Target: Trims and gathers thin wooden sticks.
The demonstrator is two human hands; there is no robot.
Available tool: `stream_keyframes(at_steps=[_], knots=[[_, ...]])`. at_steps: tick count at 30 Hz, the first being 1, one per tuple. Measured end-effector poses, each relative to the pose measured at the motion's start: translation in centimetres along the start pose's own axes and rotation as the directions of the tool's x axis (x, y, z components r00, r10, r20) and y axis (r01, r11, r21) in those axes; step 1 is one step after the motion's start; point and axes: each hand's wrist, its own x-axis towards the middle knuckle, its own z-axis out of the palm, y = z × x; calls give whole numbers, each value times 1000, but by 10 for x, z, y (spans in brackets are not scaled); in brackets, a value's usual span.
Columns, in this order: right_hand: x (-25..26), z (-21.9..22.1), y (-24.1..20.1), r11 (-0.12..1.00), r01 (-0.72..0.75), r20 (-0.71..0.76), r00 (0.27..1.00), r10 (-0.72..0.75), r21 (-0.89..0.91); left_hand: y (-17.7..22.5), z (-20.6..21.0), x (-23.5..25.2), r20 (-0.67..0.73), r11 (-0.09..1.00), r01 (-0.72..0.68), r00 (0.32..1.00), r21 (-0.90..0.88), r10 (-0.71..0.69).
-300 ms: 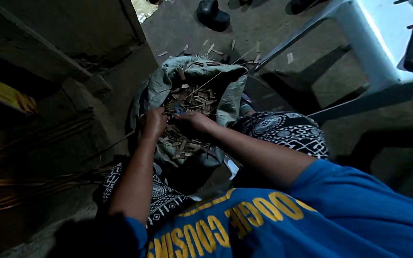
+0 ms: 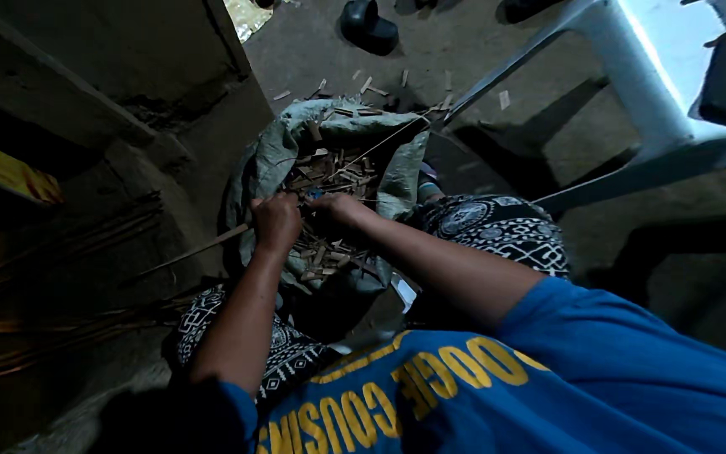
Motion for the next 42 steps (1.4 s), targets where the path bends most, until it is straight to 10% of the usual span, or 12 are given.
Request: stream_keyframes(at_steps=[13,24,31,42], knots=[[-5,-4,-1,988,104,14,995,-103,-113,-4,3,1,-144,1000,-6,989,-2,6],[17,-12,6,906,88,-73,995,-63,415,-38,-19,17,298,833,196,954,-518,-39],[7,-2,12,957,99,164,975,-148,273,-46,-27,17,398,732,304,916,-609,-50],[6,-2,10,969,106,97,987,-130,225,-35,-27,13,424,713,340,903,-613,-66]])
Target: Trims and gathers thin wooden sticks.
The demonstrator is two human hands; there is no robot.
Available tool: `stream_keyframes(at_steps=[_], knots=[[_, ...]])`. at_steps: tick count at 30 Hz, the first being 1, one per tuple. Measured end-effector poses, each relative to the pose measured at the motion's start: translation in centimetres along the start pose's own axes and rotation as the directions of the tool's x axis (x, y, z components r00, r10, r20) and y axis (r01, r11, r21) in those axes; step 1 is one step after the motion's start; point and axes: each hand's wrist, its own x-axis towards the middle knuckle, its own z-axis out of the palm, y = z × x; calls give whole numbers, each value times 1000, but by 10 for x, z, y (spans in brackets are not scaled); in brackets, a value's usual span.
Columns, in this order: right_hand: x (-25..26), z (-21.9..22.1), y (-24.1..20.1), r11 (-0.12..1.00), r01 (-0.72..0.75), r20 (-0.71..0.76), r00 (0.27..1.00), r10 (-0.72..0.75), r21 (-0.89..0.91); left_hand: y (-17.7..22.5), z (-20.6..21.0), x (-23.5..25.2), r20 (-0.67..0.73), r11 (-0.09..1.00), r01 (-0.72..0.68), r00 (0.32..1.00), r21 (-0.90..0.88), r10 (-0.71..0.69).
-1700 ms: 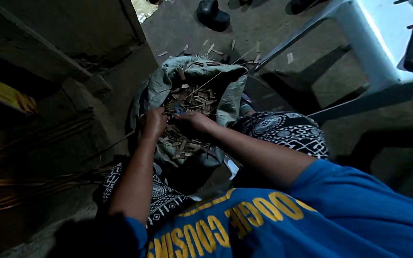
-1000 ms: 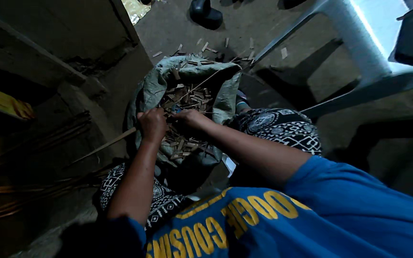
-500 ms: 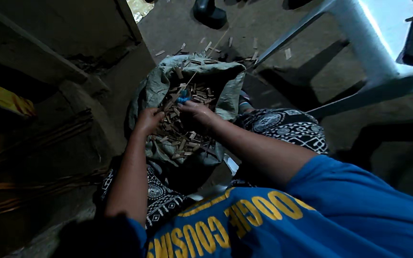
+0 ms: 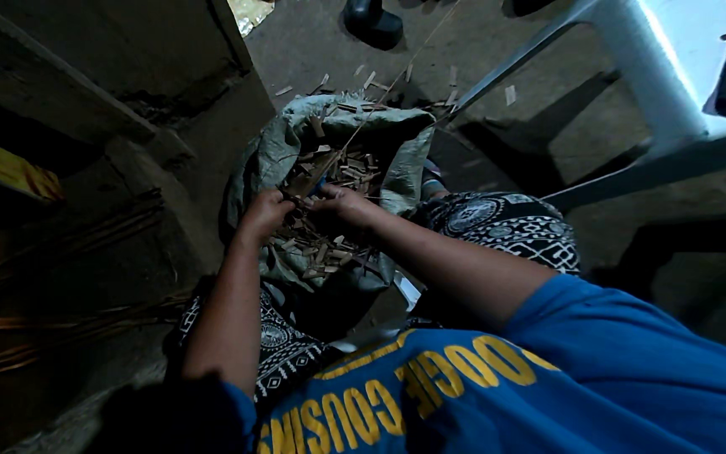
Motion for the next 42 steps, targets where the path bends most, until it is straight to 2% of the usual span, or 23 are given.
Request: stream_keyframes(at_steps=[3,11,15,20,27,35,42], knots=[[0,1,-2,1000,5,-25,1000,-5,-8,-1,5,5,-45,995,-18,999,102,23],[0,4,-6,1000,-23,-109,994,23,1,3,15,7,-121,974,-39,990,222,67],[0,5,-6,999,-33,-154,987,35,14,10,18,3,-112,954,-23,992,299,59],[5,5,-5,997,-57,-253,965,68,51,13,27,2,-79,941,-77,991,328,108],[10,0,4,982,32,-130,991,-8,185,-3,13,9,13,991,-79,997,108,78],[2,3,-7,994,-42,-35,998,46,106,-9,-1,8,-86,995,-87,992,48,91],[0,-1,-9,989,-96,11,995,96,112,-10,0,11,-102,994,-104,989,45,108]])
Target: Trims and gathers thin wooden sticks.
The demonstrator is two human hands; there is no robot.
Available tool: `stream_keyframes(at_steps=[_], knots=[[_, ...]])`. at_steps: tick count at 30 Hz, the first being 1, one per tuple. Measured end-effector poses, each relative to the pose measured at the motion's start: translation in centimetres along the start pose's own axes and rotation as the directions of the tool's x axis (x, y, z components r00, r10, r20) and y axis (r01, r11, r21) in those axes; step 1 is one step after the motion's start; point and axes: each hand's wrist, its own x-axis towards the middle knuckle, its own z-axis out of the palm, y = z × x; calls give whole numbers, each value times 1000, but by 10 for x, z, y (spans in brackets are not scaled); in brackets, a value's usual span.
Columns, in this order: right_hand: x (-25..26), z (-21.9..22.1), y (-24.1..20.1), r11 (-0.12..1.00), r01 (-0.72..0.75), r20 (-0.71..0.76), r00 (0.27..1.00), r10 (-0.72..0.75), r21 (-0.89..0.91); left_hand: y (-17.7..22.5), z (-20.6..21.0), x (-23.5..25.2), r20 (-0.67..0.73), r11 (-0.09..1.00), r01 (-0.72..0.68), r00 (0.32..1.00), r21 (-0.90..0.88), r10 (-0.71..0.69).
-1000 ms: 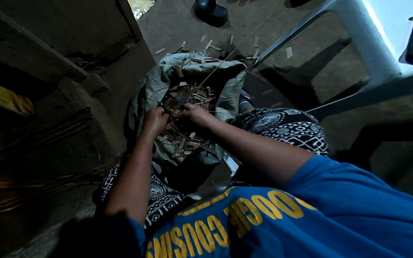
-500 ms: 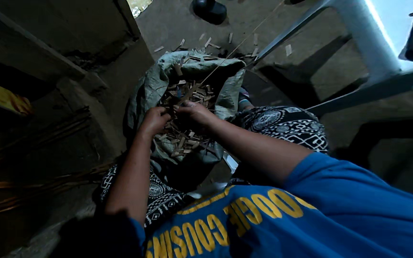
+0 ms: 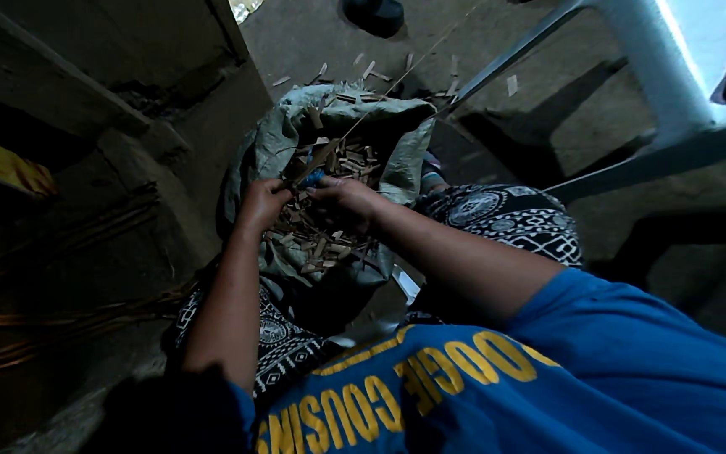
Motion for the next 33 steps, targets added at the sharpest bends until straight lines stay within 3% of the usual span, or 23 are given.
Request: stream_keyframes(at_steps=[10,17,20,23,26,30,33], knots=[[1,2,-3,999,-4,-114,993,-1,-38,30,13,-17,-133,922,30,991,385,23],[3,4,-1,999,-29,-209,978,21,-32,28,44,-21,-156,756,-57,966,653,208],[1,5,-2,1000,-11,-217,976,13,11,26,50,-19,-204,756,-58,947,652,248],[4,2,2,999,19,-156,988,-15,26,36,36,-18,-167,832,42,984,553,62],[2,0,2,996,35,-120,992,-45,-77,36,19,-13,-87,909,69,996,411,-37],[3,-2,4,986,23,-73,997,-35,-166,27,13,-10,-46,933,66,998,354,-53],[5,1,8,917,47,-93,991,-91,-396,26,10,-10,-21,933,74,997,353,-71]])
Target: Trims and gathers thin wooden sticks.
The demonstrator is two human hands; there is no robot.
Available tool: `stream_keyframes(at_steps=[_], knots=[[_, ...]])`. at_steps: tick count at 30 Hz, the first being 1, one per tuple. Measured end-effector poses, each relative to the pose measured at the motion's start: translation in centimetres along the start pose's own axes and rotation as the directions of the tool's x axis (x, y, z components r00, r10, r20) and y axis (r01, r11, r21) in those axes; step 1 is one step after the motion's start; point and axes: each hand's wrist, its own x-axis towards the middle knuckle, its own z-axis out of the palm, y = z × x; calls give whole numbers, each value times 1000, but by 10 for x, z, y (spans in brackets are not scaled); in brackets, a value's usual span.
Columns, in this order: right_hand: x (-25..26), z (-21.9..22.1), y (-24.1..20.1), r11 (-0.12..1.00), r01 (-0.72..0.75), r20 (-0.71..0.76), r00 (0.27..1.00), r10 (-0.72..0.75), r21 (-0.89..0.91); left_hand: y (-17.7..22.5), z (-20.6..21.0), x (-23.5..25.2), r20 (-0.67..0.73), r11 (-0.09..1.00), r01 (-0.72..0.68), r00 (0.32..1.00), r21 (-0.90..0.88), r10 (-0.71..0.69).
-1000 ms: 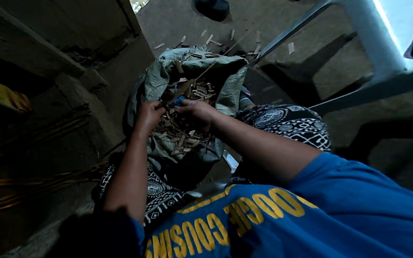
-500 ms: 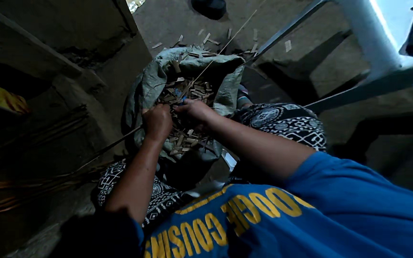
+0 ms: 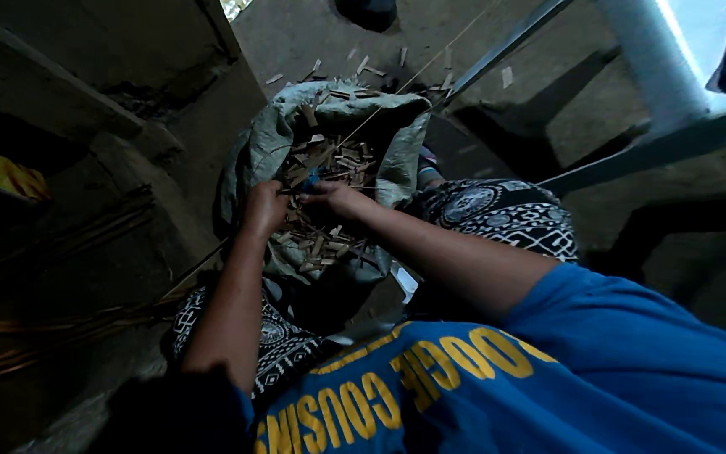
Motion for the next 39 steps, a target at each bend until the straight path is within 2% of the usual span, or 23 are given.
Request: stream_keyframes(at_steps=[2,4,6,9,11,13,15,17,18,20,22,24,25,29,32,35,39], knots=[[0,0,-1,973,48,-22,998,-54,-224,1,-1,0,15,1000,17,1000,15,-18],[-1,-1,-1,933,94,-20,994,-107,-346,2,-1,-1,16,1000,29,999,7,-29],[-3,-2,-4,944,74,-3,997,-79,-320,1,-3,-2,4,1000,17,1000,-3,-17],[-3,-3,-6,995,-21,24,999,24,-95,-3,-1,0,-37,1000,-6,999,-19,5],[0,-5,-5,998,-26,14,1000,27,-56,0,1,-1,-63,1000,-8,998,-2,7],[3,-5,-5,973,37,-29,999,-45,-226,6,3,-3,-73,999,14,997,51,-10],[0,-7,-13,875,62,-57,993,-102,-480,10,5,-4,-82,996,44,996,82,-38],[2,-11,-13,803,47,-138,978,-159,-594,12,5,-6,-95,994,58,994,89,-50],[6,-18,-13,811,18,-199,966,-164,-584,11,3,-7,-95,995,60,994,83,-52],[10,-37,-16,911,-4,-329,933,-145,-412,6,-1,-8,-97,997,62,994,51,-57],[16,-48,-14,996,59,-413,907,-80,-63,0,-4,-8,-102,998,57,993,9,-56],[16,-47,-14,942,110,-400,916,28,317,-4,-3,-7,-121,999,33,992,-12,-34],[15,-46,-14,903,113,-385,921,62,415,-5,-2,-7,-133,1000,24,991,-6,-25],[12,-38,-19,816,41,-323,929,181,576,1,2,-8,-187,998,6,982,65,6],[11,-28,-15,760,-7,-215,958,192,649,7,8,-9,-223,991,-23,973,134,53],[8,-15,-8,728,-79,-122,968,220,681,9,14,-7,-225,981,-23,972,192,67],[6,-11,-9,717,-83,-118,967,225,693,10,18,-5,-243,981,-13,968,192,60]])
